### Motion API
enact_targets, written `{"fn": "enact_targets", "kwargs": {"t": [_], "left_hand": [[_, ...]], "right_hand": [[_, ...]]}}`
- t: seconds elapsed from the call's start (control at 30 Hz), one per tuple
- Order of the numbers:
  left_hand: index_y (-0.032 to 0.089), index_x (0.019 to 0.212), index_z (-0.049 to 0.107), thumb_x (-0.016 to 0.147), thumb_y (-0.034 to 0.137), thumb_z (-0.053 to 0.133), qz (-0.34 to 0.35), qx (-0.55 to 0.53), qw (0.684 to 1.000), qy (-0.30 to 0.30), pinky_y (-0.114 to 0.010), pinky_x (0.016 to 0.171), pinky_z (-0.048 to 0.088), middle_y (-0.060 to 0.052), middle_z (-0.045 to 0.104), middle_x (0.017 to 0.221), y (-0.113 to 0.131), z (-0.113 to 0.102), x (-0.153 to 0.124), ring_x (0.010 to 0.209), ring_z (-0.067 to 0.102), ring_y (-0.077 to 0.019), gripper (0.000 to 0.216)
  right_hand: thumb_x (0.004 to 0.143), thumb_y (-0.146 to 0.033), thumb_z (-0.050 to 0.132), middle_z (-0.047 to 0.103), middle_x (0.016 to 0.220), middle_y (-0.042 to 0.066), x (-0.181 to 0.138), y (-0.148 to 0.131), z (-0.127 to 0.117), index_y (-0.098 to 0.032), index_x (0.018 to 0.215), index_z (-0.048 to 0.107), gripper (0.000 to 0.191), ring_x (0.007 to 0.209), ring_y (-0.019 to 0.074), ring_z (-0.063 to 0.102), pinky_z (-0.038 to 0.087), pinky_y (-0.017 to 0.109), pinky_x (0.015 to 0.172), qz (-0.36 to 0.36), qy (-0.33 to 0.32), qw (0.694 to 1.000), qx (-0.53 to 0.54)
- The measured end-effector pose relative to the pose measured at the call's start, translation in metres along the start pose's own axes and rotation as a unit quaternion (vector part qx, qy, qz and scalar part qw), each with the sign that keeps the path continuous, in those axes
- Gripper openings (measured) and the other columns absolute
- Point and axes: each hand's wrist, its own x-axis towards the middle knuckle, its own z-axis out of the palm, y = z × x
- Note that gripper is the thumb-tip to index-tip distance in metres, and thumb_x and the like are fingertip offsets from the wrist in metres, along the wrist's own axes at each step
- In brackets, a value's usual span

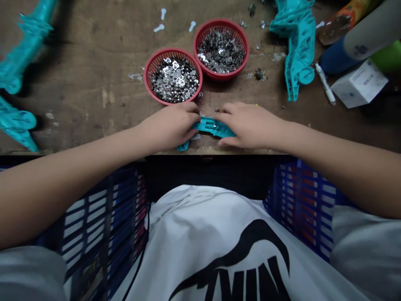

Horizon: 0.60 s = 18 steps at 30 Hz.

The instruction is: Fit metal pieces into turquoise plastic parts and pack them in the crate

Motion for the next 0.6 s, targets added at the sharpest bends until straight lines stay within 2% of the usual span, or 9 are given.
{"fn": "enact_targets", "kwargs": {"t": [0.07,0.23,0.37,0.5,0.6], "left_hand": [[0.014,0.119,0.091,0.110,0.031,0.062,-0.003,0.001,1.000,0.010,-0.056,0.122,0.066,-0.020,0.080,0.129,0.003,0.003,0.000,0.127,0.080,-0.0395,0.034],[0.012,0.113,0.088,0.113,0.027,0.058,-0.010,0.026,0.999,0.035,-0.057,0.119,0.066,-0.021,0.079,0.114,0.014,0.011,0.002,0.119,0.079,-0.0397,0.034],[0.014,0.114,0.089,0.112,0.030,0.060,-0.013,-0.009,1.000,0.025,-0.060,0.123,0.065,-0.022,0.079,0.121,0.015,0.009,0.002,0.123,0.077,-0.0401,0.033],[0.020,0.116,0.092,0.108,0.040,0.071,-0.013,-0.094,0.996,-0.005,-0.057,0.128,0.064,-0.018,0.079,0.140,0.008,0.002,-0.001,0.132,0.076,-0.0380,0.030],[0.021,0.116,0.093,0.103,0.041,0.077,-0.009,-0.113,0.993,-0.014,-0.057,0.132,0.062,-0.017,0.078,0.151,0.003,0.000,-0.003,0.139,0.074,-0.0387,0.029]], "right_hand": [[0.114,-0.047,0.081,0.071,0.158,0.025,-0.001,-0.006,0.006,-0.012,0.168,0.068,0.066,0.139,0.0409,0.070,0.055,0.049,0.112,-0.011,-0.002,1.000,-0.009],[0.116,-0.037,0.078,0.068,0.158,0.029,-0.002,-0.022,0.007,-0.007,0.165,0.064,0.059,0.143,0.0424,0.068,0.056,0.051,0.116,-0.004,-0.016,0.999,-0.030],[0.114,-0.035,0.082,0.069,0.158,0.028,-0.003,-0.026,0.000,-0.009,0.167,0.064,0.062,0.143,0.0421,0.068,0.057,0.048,0.112,0.012,-0.031,0.999,-0.032],[0.115,-0.035,0.079,0.070,0.159,0.026,-0.004,-0.027,0.000,-0.012,0.168,0.063,0.060,0.143,0.0408,0.067,0.058,0.044,0.108,0.022,-0.028,0.999,-0.029],[0.116,-0.033,0.076,0.069,0.159,0.027,-0.006,-0.027,0.003,-0.013,0.169,0.062,0.058,0.143,0.0411,0.066,0.058,0.045,0.107,0.026,-0.022,0.999,-0.026]]}}
